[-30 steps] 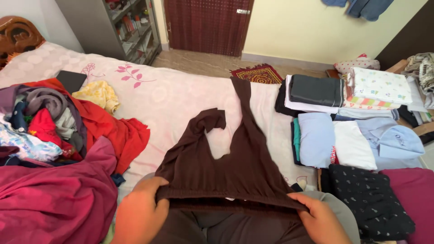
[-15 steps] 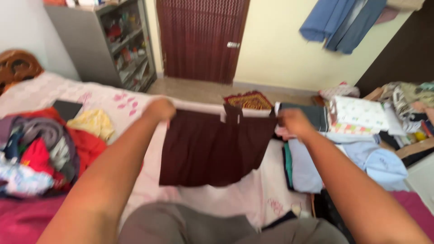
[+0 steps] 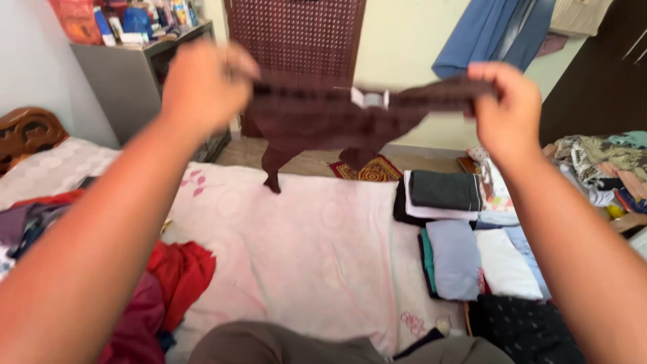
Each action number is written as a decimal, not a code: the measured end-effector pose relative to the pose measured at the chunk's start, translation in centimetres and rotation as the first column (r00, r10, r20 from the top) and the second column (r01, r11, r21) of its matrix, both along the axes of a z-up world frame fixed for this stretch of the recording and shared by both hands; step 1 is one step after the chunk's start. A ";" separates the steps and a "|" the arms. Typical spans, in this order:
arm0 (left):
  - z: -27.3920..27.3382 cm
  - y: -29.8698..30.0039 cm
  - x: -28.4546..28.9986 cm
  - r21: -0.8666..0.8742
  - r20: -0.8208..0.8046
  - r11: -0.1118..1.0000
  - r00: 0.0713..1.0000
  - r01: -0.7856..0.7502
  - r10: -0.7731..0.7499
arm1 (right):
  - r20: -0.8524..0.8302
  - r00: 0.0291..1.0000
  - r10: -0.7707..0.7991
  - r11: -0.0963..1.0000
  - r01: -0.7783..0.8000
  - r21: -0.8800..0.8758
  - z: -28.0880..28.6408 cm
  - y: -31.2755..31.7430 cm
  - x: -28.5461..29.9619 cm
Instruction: Folding various items of clothing including pants and shirts on a bed.
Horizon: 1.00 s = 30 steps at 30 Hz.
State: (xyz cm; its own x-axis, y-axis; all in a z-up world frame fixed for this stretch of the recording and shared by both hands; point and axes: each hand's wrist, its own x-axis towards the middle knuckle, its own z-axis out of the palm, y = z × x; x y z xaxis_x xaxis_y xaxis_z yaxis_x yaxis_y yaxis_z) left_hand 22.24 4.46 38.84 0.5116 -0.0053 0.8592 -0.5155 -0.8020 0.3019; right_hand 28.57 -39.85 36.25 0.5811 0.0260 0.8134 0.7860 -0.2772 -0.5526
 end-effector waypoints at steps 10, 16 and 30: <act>-43.0 0.2 -17.1 0.087 -0.748 0.990 0.649 -0.112 0.139 | -0.527 0.782 -0.332 0.751 -0.119 -0.650 -37.1 -9.8 -16.5; -49.0 -1.8 -18.7 -0.044 -0.813 0.927 0.553 -0.372 0.183 | -0.905 0.321 -0.281 0.910 -0.210 -0.357 -45.1 -11.0 -17.4; -26.7 -11.7 -20.9 -0.408 -0.516 0.913 0.819 0.023 -0.251 | -0.596 0.771 0.222 0.967 -0.098 0.233 -25.9 6.5 -22.2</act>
